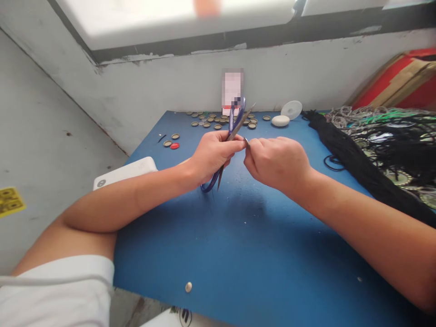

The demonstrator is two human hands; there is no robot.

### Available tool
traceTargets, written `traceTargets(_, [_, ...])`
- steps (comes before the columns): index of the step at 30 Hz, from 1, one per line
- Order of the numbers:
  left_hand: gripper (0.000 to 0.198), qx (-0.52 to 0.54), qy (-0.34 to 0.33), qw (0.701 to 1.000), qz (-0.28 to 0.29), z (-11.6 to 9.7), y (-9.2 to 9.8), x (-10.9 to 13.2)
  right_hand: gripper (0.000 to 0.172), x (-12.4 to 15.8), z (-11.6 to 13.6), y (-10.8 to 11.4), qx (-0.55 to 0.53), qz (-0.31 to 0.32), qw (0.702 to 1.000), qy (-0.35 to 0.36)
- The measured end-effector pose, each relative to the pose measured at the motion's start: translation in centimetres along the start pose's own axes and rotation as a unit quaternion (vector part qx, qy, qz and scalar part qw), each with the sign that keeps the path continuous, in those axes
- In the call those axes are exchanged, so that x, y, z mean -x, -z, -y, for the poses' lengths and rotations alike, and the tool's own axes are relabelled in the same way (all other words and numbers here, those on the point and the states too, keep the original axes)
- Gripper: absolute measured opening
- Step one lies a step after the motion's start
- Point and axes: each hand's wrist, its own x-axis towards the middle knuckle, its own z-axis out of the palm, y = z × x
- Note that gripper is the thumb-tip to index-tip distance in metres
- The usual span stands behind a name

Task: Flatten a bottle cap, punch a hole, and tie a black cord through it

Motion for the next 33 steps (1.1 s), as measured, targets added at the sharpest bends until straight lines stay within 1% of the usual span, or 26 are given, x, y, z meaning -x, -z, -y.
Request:
traceTargets(4, [0.01, 0.005, -0.001, 1.0, 0.006, 0.0, 0.0, 0.0, 0.033, 0.0, 0.2, 0.1, -0.004, 0.0, 1.0, 0.006])
traceTargets(9, [0.011, 0.005, -0.024, 1.0, 0.011, 0.3, 0.1, 0.0, 0.033, 0.0, 0.5, 0.4, -0.034, 0.005, 0.999, -0.004])
traceTargets(12, [0.012, 0.006, -0.028, 1.0, 0.012, 0.5, 0.2, 0.0, 0.032, 0.1, 0.8, 0.9, -0.067, 0.017, 0.997, -0.03])
traceTargets(14, [0.012, 0.013, -0.024, 1.0, 0.014, 0.5, 0.2, -0.1, 0.032, -0.1, 0.8, 1.3, -0.097, 0.027, 0.993, -0.061])
traceTargets(16, [0.012, 0.018, -0.021, 0.999, 0.019, 0.6, 0.3, -0.3, 0.033, -0.5, 0.5, 1.9, -0.143, 0.051, 0.984, -0.093])
traceTargets(18, [0.011, 0.014, -0.026, 0.999, 0.018, 0.7, 0.5, -0.6, 0.038, -1.1, -0.2, 2.4, -0.207, 0.103, 0.966, -0.114])
traceTargets(20, [0.012, 0.012, -0.042, 0.999, 0.008, 0.9, 0.8, -0.9, 0.044, -1.7, -1.2, 2.9, -0.278, 0.189, 0.935, -0.115])
traceTargets(22, [0.016, 0.018, -0.064, 0.998, -0.007, 0.9, 1.0, -1.2, 0.047, -2.0, -2.2, 3.2, -0.334, 0.295, 0.89, -0.1])
traceTargets(25, [0.024, 0.03, -0.084, 0.996, -0.017, 0.8, 1.0, -1.3, 0.041, -1.8, -3.1, 2.9, -0.362, 0.446, 0.816, -0.066])
traceTargets(26, [0.025, 0.03, -0.084, 0.996, -0.017, 0.8, 0.9, -1.2, 0.038, -1.6, -3.2, 2.6, -0.358, 0.483, 0.797, -0.057])
traceTargets(27, [0.025, 0.028, -0.081, 0.996, -0.016, 0.7, 0.9, -1.2, 0.037, -1.5, -3.3, 2.3, -0.349, 0.508, 0.786, -0.053])
traceTargets(28, [0.023, 0.025, -0.076, 0.997, -0.013, 0.7, 0.8, -1.1, 0.036, -1.5, -3.3, 1.9, -0.338, 0.52, 0.783, -0.054])
traceTargets(29, [0.02, 0.023, -0.07, 0.997, -0.008, 0.8, 0.7, -1.1, 0.037, -1.5, -3.3, 1.6, -0.326, 0.521, 0.787, -0.059])
traceTargets(31, [0.015, 0.024, -0.069, 0.997, 0.004, 1.1, 0.6, -1.1, 0.037, -1.5, -3.5, 1.0, -0.303, 0.5, 0.808, -0.076])
traceTargets(33, [0.011, 0.031, -0.085, 0.996, 0.015, 1.6, 0.6, -1.2, 0.034, -1.6, -3.7, 0.8, -0.284, 0.477, 0.827, -0.089])
